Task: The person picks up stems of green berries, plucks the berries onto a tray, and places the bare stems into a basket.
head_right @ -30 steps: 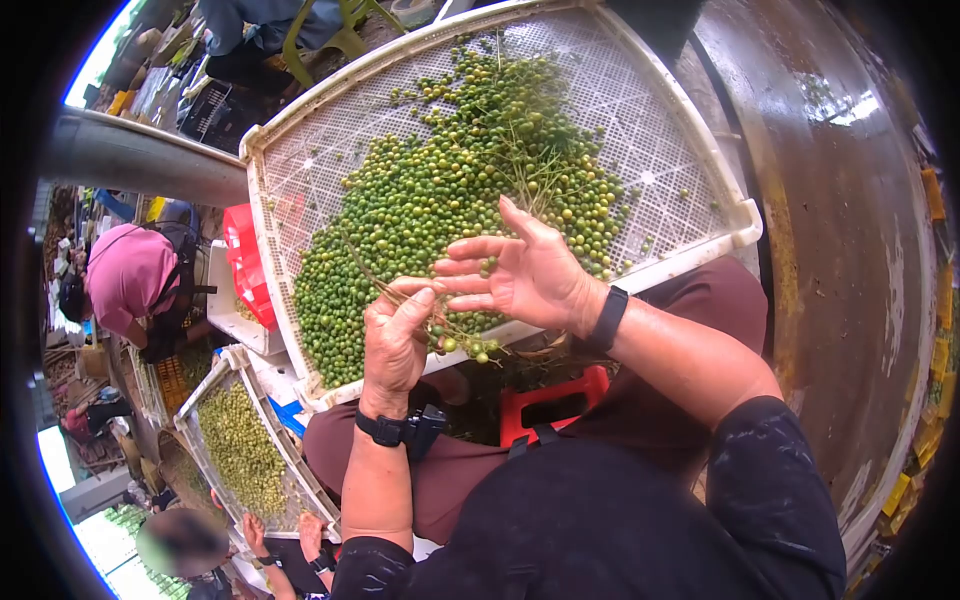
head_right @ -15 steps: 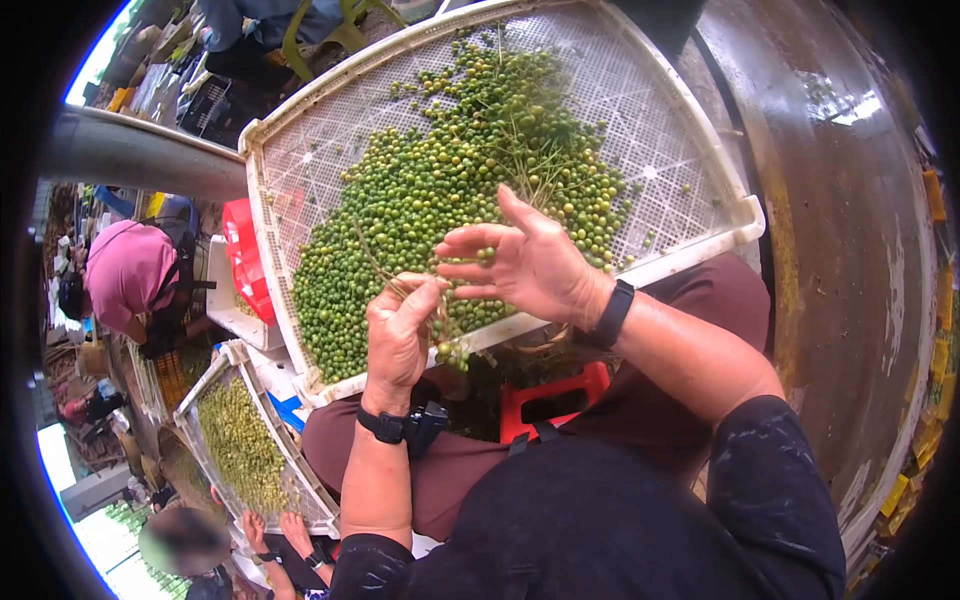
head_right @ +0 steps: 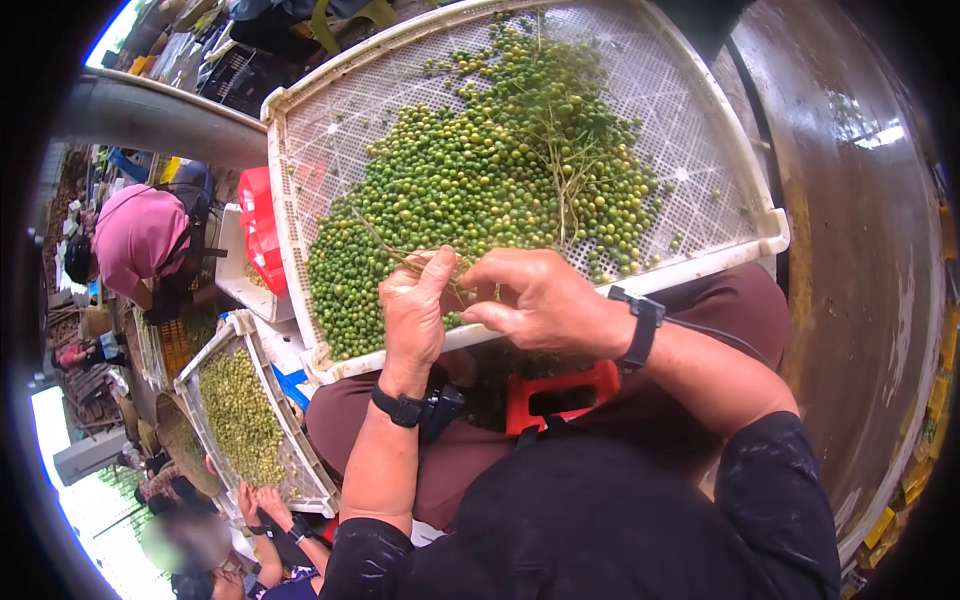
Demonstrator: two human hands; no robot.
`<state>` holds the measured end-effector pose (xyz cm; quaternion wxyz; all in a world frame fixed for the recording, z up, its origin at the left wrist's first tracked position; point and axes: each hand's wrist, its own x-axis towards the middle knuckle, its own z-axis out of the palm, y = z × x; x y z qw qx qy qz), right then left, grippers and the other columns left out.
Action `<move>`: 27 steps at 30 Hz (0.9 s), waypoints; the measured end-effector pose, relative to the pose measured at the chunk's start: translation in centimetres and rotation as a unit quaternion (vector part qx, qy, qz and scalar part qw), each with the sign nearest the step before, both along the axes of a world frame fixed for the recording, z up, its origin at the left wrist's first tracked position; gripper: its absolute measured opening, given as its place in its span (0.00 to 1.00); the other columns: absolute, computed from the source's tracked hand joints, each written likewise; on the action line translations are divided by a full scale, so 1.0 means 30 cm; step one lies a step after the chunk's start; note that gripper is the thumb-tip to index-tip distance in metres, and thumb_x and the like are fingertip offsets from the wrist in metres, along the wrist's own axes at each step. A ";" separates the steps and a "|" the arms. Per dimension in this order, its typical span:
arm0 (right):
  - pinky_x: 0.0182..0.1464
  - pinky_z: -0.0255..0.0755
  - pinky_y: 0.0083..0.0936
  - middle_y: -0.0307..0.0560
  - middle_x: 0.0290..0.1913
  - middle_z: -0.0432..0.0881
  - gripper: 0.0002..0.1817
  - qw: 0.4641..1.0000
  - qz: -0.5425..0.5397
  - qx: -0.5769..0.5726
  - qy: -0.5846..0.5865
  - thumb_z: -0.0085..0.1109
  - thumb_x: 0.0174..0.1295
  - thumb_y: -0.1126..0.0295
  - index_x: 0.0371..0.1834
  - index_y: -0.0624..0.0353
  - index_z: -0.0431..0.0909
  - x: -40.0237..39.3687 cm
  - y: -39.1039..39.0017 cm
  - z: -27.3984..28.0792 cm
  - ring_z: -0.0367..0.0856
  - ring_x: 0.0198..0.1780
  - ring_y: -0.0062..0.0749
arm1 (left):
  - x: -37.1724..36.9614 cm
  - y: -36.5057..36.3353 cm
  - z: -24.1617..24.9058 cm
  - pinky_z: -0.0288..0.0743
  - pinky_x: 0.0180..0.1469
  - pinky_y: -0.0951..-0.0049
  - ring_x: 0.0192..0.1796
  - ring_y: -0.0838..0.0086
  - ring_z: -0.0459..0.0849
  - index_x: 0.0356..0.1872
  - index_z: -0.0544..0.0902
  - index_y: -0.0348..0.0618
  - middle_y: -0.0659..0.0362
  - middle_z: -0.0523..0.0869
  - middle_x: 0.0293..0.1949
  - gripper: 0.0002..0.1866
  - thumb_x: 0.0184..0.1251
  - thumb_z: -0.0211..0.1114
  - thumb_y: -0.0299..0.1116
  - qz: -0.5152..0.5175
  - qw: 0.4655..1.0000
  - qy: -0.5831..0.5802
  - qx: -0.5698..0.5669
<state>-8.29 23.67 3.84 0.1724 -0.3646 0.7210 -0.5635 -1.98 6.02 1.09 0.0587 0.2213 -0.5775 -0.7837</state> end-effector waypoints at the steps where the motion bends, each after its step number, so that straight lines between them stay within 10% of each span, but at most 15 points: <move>1: 0.36 0.77 0.34 0.48 0.33 0.84 0.11 0.999 -0.017 0.026 -0.037 0.72 0.61 0.71 0.44 0.62 0.82 0.013 -0.011 0.006 0.84 0.33 0.38 | 0.005 0.003 -0.009 0.79 0.31 0.80 0.29 0.83 0.83 0.41 0.86 0.37 0.63 0.87 0.31 0.09 0.74 0.70 0.34 -0.006 1.000 -0.010 -0.004; 12: 0.36 0.78 0.33 0.50 0.31 0.86 0.06 0.999 -0.043 0.016 -0.010 0.68 0.64 0.73 0.39 0.64 0.81 -0.008 0.010 -0.076 0.87 0.34 0.38 | 0.019 0.008 0.010 0.88 0.37 0.72 0.36 0.72 0.91 0.47 0.86 0.32 0.54 0.90 0.38 0.09 0.74 0.67 0.27 -0.110 0.994 -0.025 -0.007; 20: 0.32 0.81 0.23 0.42 0.35 0.86 0.07 0.849 -0.003 -0.129 -0.513 0.64 0.67 0.72 0.44 0.61 0.80 -0.093 0.049 -0.048 0.85 0.30 0.23 | 0.010 -0.024 0.016 0.89 0.35 0.70 0.35 0.67 0.91 0.47 0.84 0.36 0.53 0.89 0.38 0.08 0.75 0.66 0.30 -0.068 0.989 -0.023 0.127; 27: 0.35 0.76 0.18 0.35 0.35 0.83 0.11 0.880 0.007 -0.093 -0.465 0.68 0.68 0.67 0.48 0.60 0.82 -0.080 0.032 -0.052 0.80 0.34 0.17 | 0.006 -0.033 0.010 0.89 0.35 0.73 0.36 0.68 0.91 0.48 0.84 0.36 0.53 0.90 0.38 0.10 0.75 0.68 0.32 0.002 0.994 -0.037 0.107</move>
